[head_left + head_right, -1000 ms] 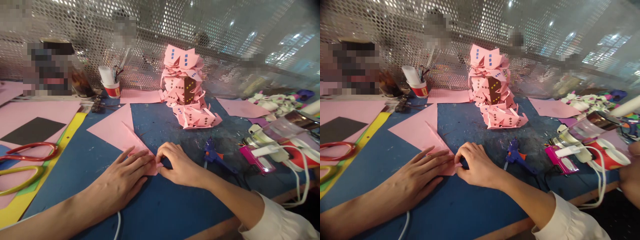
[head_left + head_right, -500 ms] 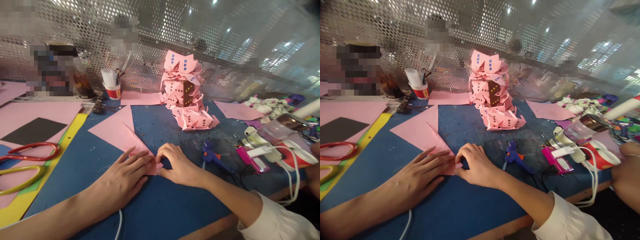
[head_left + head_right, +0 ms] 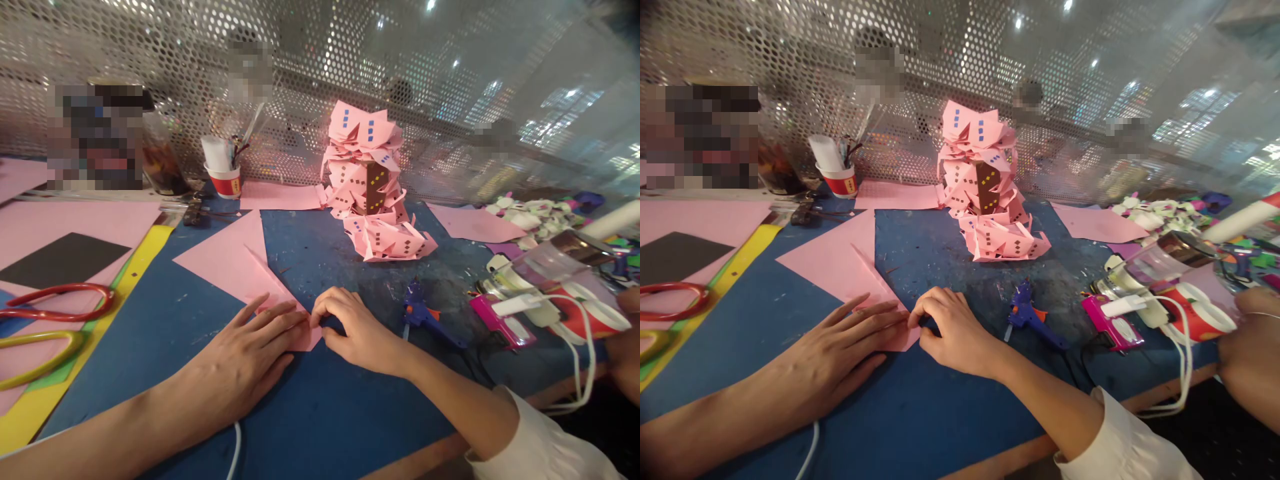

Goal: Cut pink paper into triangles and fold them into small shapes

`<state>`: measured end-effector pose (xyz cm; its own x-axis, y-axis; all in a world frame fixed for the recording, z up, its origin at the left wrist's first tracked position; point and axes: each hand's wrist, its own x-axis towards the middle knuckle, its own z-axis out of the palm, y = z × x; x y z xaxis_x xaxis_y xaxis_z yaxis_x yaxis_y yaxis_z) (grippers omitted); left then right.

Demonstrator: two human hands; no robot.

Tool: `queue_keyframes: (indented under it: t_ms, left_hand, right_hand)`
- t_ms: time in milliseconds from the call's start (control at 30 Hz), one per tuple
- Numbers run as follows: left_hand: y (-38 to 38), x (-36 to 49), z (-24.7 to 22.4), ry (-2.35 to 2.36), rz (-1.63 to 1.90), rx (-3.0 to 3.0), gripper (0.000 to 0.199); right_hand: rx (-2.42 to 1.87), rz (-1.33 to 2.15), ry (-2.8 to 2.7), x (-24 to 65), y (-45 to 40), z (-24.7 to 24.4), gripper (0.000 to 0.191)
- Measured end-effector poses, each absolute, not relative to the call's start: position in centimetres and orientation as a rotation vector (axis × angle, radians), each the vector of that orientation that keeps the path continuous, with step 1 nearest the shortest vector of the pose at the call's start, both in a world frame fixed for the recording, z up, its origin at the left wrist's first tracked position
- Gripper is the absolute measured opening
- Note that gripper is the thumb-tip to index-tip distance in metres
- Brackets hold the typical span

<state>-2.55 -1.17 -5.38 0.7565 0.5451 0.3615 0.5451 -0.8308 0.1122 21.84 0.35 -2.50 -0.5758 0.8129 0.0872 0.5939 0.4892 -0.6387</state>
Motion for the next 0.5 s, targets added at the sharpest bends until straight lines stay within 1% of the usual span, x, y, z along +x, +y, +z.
queue_keyframes:
  t_ms: [500]
  left_hand:
    - [-1.09, -2.67, -5.47, -0.902, -0.595, -2.965, 0.041]
  right_hand:
    - [-1.162, 0.796, -2.372, 22.16, 0.43, -2.71, 0.034]
